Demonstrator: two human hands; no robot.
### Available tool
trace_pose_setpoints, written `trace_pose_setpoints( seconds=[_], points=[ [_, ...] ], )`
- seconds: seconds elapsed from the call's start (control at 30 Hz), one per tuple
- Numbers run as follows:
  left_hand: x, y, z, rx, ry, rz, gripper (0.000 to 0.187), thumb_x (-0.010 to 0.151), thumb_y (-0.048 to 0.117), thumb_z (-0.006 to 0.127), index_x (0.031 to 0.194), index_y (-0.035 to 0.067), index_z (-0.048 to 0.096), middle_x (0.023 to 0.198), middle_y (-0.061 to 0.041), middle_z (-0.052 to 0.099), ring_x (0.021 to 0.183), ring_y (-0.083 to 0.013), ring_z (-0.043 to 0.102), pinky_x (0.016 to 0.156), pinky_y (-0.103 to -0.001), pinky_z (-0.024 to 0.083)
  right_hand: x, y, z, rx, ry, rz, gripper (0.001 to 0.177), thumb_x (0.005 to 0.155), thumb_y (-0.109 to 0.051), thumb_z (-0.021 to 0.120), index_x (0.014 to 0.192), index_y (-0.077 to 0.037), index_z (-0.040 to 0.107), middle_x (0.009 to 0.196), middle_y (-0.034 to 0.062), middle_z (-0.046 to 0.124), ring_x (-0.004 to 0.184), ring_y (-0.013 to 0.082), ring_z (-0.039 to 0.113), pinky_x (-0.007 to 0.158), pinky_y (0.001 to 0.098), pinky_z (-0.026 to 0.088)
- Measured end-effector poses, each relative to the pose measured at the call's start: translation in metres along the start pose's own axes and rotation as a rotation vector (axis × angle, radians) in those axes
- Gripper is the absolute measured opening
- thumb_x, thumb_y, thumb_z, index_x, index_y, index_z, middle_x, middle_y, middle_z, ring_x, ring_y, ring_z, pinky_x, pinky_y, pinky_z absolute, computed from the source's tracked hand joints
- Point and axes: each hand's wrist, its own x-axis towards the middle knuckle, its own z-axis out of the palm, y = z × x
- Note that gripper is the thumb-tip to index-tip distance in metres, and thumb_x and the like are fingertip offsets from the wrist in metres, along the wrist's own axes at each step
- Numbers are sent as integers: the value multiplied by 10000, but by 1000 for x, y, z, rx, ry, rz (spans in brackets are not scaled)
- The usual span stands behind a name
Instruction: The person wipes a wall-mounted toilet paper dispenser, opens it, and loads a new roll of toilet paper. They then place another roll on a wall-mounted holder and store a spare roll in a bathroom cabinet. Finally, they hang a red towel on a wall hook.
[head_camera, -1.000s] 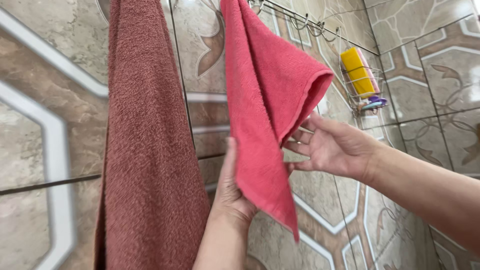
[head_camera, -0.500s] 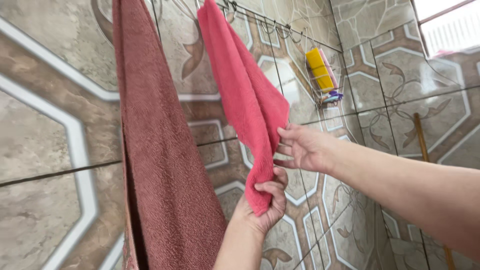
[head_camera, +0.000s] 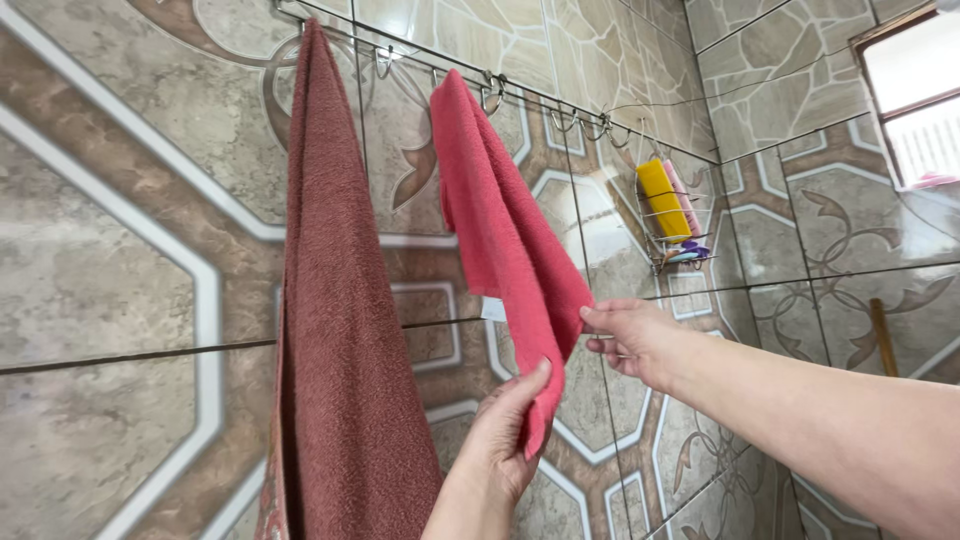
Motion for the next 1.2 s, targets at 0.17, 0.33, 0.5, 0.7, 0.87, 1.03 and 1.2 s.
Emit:
trace_pose_setpoints(
  seconds=[0.17, 0.33, 0.5, 0.7, 0.87, 1.03, 1.2],
  points=[
    [-2, 1, -38, -347, 31, -140, 269, 917, 39, 823, 1016, -71, 598, 802, -144, 673, 617, -191, 645, 539, -243, 602, -7, -4, -10, 12, 130, -16, 207, 994, -231, 684, 1154, -145, 586, 1062, 34, 704, 955, 192, 693, 751, 361, 495],
    [-18, -32, -62, -612, -130, -397, 181, 1013, 19, 614, 1145, -104, 624, 852, -172, 669, 666, -225, 678, 609, -302, 645, -25, -7, -2, 509, -125, 122, 315, 1091, -269, 352, 1244, -129, 590, 1208, 45, 718, 1146, 211, 667, 1037, 472, 508],
    [-49, -42, -18, -486, 27, -247, 507, 961, 381, 557, 1166, -76, 639, 1035, -192, 731, 829, -295, 728, 740, -368, 651, -47, -10, 10, 649, -274, 151, 510, 968, -392, 487, 1322, -36, 578, 1288, 149, 694, 1224, 291, 648, 1082, 520, 472],
    [-83, -50, -1, -347, -102, -180, 782, 841, 554, 584, 1257, -107, 596, 1226, -230, 705, 1106, -377, 716, 945, -412, 607, -85, 10, 6, 440, -578, 68, 588, 778, -139, 789, 1325, -17, 609, 1300, 158, 708, 1219, 280, 671, 1084, 470, 519],
    [-83, -79, -26, -225, -191, -216, 380, 956, 140, 668, 1270, -70, 636, 1211, -218, 733, 1096, -327, 738, 959, -391, 588, -107, 46, -3, 354, -503, 202, 493, 755, -101, 772, 1234, -49, 667, 1168, 147, 750, 1091, 296, 709, 988, 505, 553],
    [-97, -105, -66, 47, -208, -273, 342, 994, 202, 720, 1272, 16, 646, 1177, -148, 736, 1059, -269, 713, 950, -404, 630, -124, 86, -18, 369, -490, 277, 374, 795, -75, 791, 1157, -51, 697, 1081, 119, 754, 951, 243, 719, 873, 428, 573],
    [-97, -124, -98, 415, -150, -472, 384, 999, 242, 737, 1301, 16, 665, 1213, -91, 756, 1124, -217, 702, 1021, -362, 591, -132, 108, -37, 266, -480, 378, 288, 818, -56, 820, 1075, -100, 698, 925, 21, 699, 840, 165, 669, 826, 406, 580]
  ],
)
